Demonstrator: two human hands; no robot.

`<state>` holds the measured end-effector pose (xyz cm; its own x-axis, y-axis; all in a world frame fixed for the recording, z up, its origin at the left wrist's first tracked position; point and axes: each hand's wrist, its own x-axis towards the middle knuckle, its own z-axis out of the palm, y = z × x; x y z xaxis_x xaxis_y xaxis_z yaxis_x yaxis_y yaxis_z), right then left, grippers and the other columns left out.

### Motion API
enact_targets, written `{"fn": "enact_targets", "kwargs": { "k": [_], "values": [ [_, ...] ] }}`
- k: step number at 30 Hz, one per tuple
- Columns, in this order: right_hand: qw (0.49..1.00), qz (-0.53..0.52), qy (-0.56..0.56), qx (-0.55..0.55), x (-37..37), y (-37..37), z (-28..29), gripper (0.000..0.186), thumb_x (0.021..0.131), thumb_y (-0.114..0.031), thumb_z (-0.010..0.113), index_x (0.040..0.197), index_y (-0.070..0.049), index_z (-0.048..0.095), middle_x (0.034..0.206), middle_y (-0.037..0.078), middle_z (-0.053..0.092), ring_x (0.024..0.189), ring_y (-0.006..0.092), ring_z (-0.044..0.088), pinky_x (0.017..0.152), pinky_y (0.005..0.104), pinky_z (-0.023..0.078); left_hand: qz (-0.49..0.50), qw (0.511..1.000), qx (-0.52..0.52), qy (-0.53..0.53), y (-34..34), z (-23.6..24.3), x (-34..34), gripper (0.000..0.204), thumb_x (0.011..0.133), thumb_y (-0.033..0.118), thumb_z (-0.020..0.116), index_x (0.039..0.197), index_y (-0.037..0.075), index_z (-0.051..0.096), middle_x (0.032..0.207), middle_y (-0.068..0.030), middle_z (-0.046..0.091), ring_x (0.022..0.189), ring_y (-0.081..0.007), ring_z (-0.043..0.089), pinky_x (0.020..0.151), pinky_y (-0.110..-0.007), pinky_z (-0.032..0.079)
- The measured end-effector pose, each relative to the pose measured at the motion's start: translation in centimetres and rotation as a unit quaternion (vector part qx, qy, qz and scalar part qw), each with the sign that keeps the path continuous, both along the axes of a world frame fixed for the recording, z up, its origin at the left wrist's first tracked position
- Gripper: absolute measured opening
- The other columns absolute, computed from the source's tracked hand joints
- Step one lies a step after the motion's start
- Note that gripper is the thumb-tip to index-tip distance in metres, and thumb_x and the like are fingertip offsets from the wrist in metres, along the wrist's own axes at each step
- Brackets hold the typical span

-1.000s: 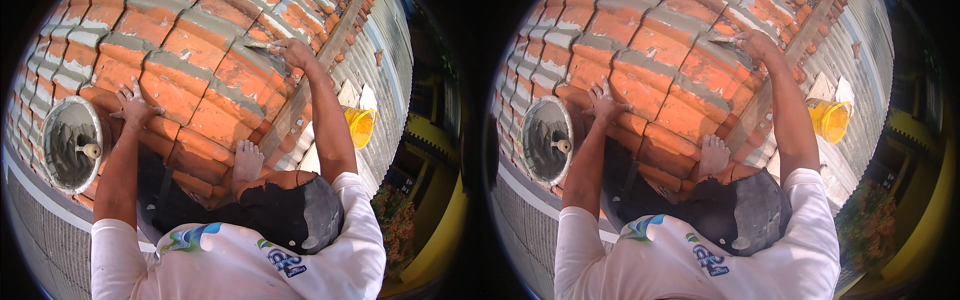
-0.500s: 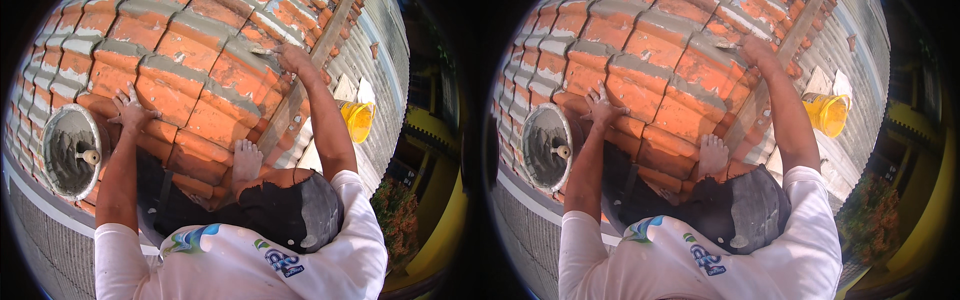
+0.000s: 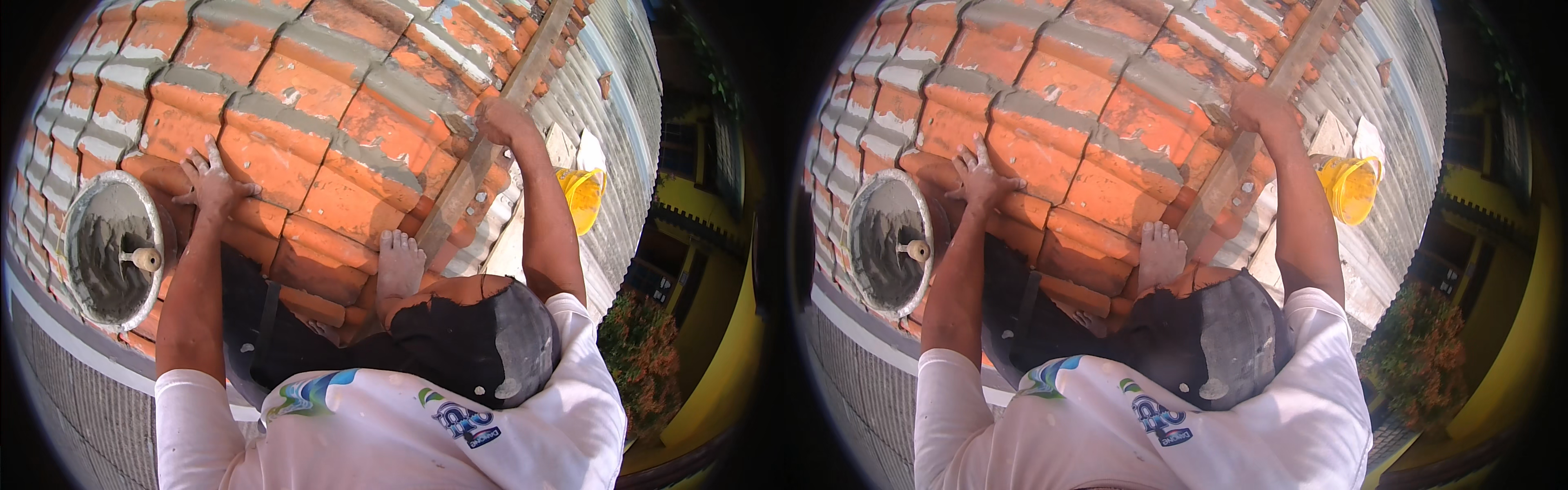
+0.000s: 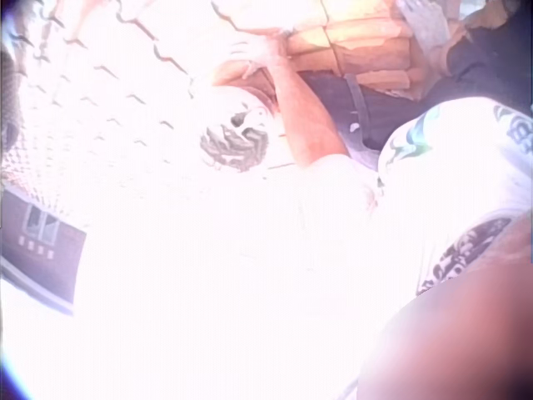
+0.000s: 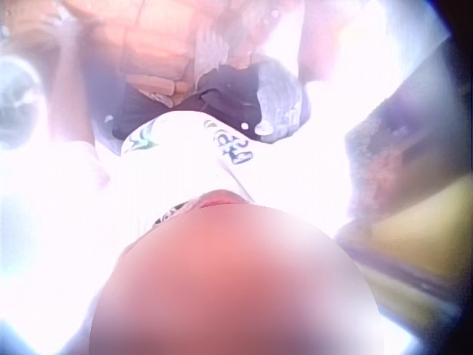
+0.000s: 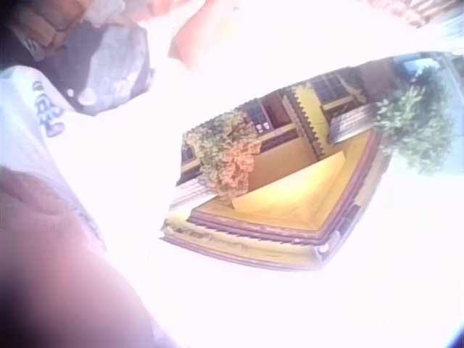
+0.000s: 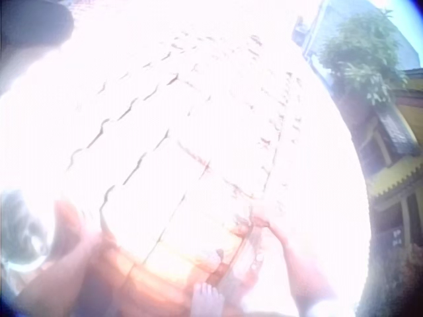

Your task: The person scoops mortar from a bucket with a trowel and applies it into the gaps between roof tiles. The person repeatedly moves along the roof, filling joints between tiles with mortar.

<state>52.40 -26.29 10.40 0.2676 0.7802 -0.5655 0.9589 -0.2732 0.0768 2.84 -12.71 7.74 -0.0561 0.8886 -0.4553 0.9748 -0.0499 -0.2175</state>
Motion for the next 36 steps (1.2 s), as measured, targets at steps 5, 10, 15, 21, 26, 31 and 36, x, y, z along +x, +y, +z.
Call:
{"fn": "enact_targets", "kwargs": {
  "k": [5,10,15,21,26,31,36],
  "values": [
    [0.996,0.087,0.006,-0.032,-0.3,1.5,2.0,0.024,0.092,-0.016,0.063,0.1,0.002,0.077,0.109,0.023,0.078,0.101,0.0453,0.074,0.089,0.053,0.059,0.001,1.0,0.004,0.001,0.0,-0.3,0.0,0.155,0.063,0.053,0.101,0.176,0.03,-0.004,0.182,-0.021,0.001,0.167,-0.044,0.004,0.11,-0.093,0.018],
    [0.987,0.032,0.092,0.131,-4.0,5.7,0.9,0.029,0.092,-0.022,0.065,0.108,0.0,0.077,0.117,0.02,0.078,0.107,0.0406,0.075,0.091,0.05,0.06,-0.002,1.0,0.002,0.005,0.0,-0.4,-0.1,0.156,0.063,0.054,0.101,0.175,0.031,-0.005,0.182,-0.0205,0.0,0.167,-0.044,0.004,0.11,-0.093,0.018],
    [0.993,-0.027,0.078,0.089,-1.2,4.5,-0.7,0.029,0.092,-0.019,0.064,0.109,-0.001,0.078,0.117,0.021,0.077,0.108,0.04,0.075,0.091,0.0501,0.06,-0.004,1.0,0.002,0.01,0.1,-0.4,-0.1,0.158,0.061,0.055,0.101,0.175,0.031,-0.005,0.182,-0.0213,0.0,0.167,-0.0442,0.004,0.11,-0.093,0.019],
    [0.995,-0.079,-0.055,0.003,2.4,-0.3,-0.8,0.032,0.095,-0.022,0.059,0.111,-0.004,0.079,0.111,0.023,0.078,0.105,0.0417,0.076,0.093,0.0522,0.059,-0.009,1.0,0.017,-0.018,0.0,-0.7,-0.5,0.158,0.058,0.052,0.102,0.176,0.029,-0.001,0.181,-0.0236,0.003,0.166,-0.0464,0.006,0.108,-0.094,0.018],
    [1.0,-0.01,-0.008,0.029,-3.1,7.1,0.1,0.029,0.09,-0.009,0.061,0.11,-0.003,0.081,0.117,0.014,0.081,0.107,0.0363,0.077,0.089,0.0499,0.062,-0.009,1.0,0.016,-0.017,-0.1,-0.3,-0.4,0.157,0.058,0.051,0.103,0.176,0.028,0.001,0.181,-0.0247,0.005,0.166,-0.0476,0.007,0.108,-0.094,0.017],
    [0.981,0.11,0.024,0.159,-7.4,11.6,0.9,0.029,0.089,-0.012,0.058,0.105,-0.006,0.08,0.107,0.019,0.08,0.099,0.0379,0.077,0.086,0.0518,0.062,-0.006,1.0,0.008,0.008,0.0,-0.1,0.0,0.158,0.06,0.055,0.102,0.176,0.03,-0.003,0.181,-0.0223,0.001,0.167,-0.0441,0.005,0.109,-0.094,0.019],
    [0.974,0.112,0.008,0.194,-7.7,3.3,1.4,0.024,0.09,-0.016,0.061,0.094,-0.002,0.081,0.092,0.021,0.079,0.089,0.0388,0.078,0.08,0.0509,0.061,-0.005,1.0,0.01,-0.009,0.0,-0.2,-0.2,0.158,0.059,0.052,0.103,0.176,0.029,0.0,0.181,-0.0234,0.004,0.166,-0.0458,0.005,0.109,-0.093,0.018]
  ]
}}
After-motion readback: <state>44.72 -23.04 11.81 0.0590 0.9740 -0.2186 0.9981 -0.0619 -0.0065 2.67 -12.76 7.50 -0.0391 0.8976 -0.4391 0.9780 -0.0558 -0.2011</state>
